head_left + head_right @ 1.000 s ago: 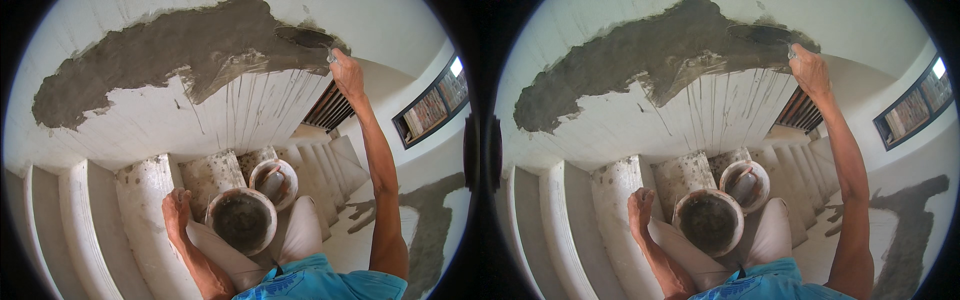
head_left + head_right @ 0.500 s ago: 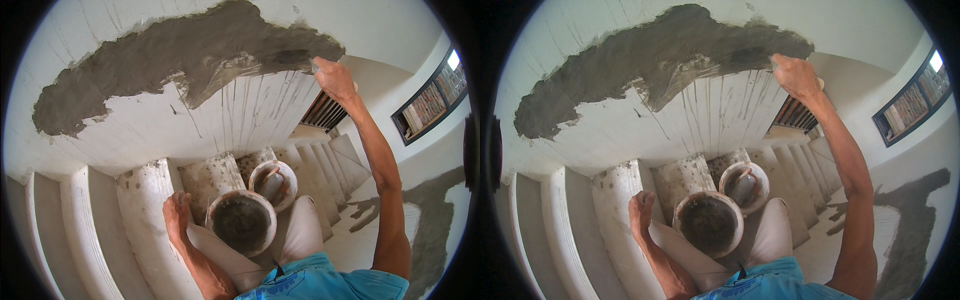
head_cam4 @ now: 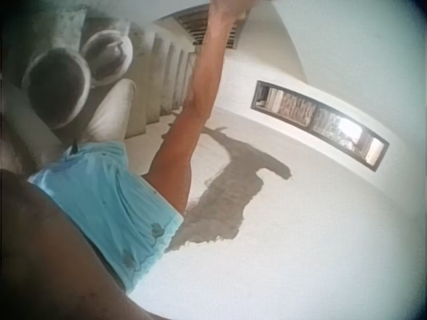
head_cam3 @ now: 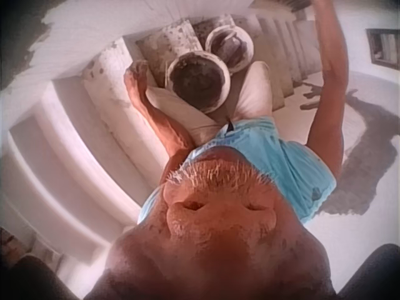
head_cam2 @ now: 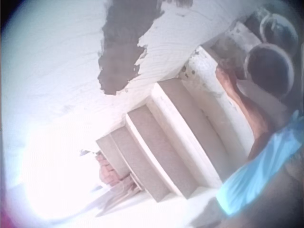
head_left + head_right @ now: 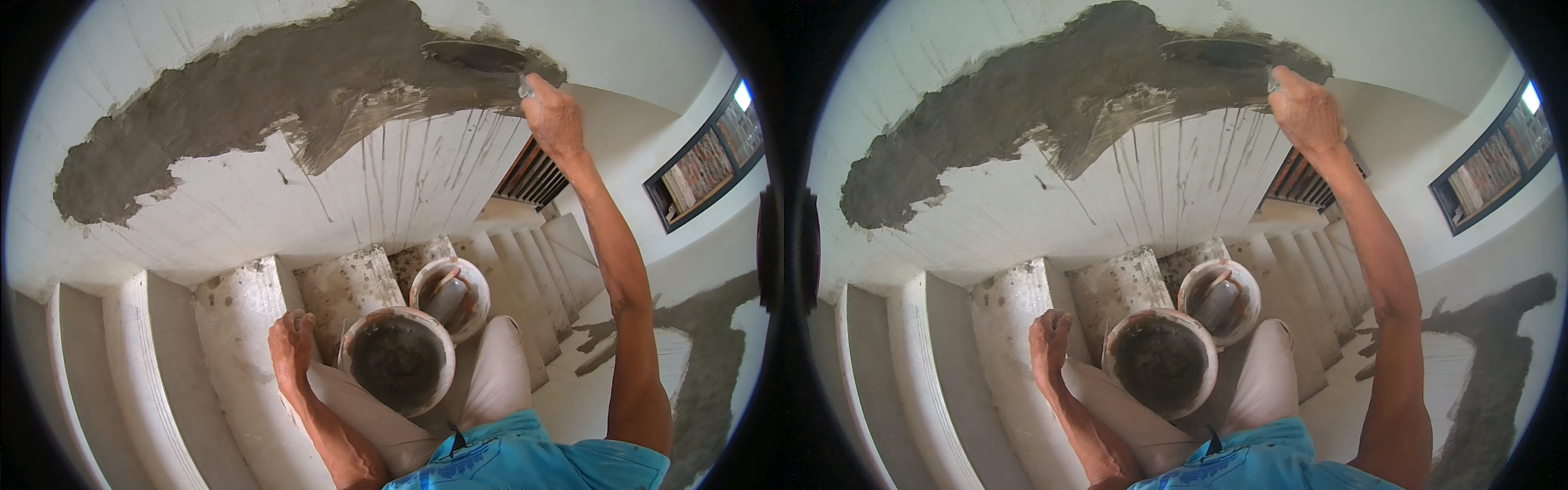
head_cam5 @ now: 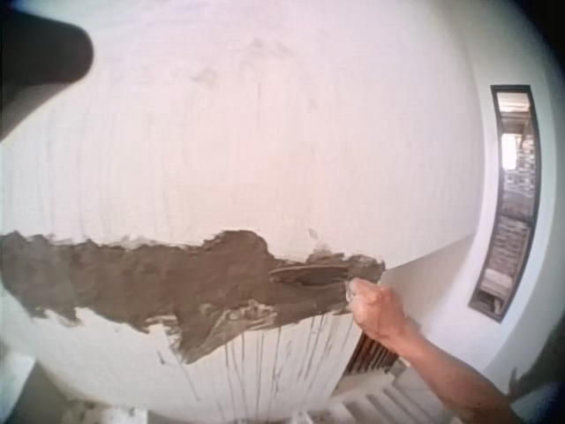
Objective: The person scoops cement from a bucket with a trowel and applies it to the wall above a staircase, smoothing the surface with the trowel. The person repeatedly scoops and spreads the cement to cover a section of the wall.
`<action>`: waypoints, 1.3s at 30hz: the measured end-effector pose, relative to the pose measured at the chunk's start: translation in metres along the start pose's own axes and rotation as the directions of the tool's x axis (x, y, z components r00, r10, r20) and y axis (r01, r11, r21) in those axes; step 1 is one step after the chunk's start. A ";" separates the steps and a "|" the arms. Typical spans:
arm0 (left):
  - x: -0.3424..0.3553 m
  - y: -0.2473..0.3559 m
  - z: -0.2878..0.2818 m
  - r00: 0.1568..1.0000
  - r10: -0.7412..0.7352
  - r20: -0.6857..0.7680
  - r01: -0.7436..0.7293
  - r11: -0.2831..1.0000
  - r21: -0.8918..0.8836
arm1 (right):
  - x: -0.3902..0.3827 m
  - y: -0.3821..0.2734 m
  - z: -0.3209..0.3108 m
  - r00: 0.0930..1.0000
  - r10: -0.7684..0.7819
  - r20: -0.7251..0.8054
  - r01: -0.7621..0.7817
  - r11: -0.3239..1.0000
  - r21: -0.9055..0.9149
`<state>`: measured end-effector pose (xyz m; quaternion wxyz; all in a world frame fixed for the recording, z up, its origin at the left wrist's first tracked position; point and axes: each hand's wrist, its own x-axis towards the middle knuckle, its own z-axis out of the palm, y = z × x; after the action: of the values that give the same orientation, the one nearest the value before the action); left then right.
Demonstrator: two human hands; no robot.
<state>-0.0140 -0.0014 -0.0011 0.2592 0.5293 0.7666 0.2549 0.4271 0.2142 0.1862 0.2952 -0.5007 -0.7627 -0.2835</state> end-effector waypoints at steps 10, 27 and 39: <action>-0.001 0.002 -0.003 1.000 0.002 0.006 -0.002 1.000 -0.003 | -0.002 -0.017 0.004 0.999 -0.037 -0.005 0.038 0.998 0.059; -0.001 0.004 -0.002 1.000 -0.011 0.012 0.011 1.000 0.026 | -0.003 0.065 0.004 0.989 0.108 -0.100 -0.094 0.986 0.137; 0.001 -0.001 0.003 0.999 0.038 0.005 -0.038 0.999 0.026 | -0.022 0.059 0.011 0.998 0.004 0.056 -0.008 0.998 0.068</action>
<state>-0.0131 0.0000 -0.0043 0.2493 0.5477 0.7590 0.2487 0.4875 0.2287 0.1708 0.2916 -0.5005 -0.7784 -0.2421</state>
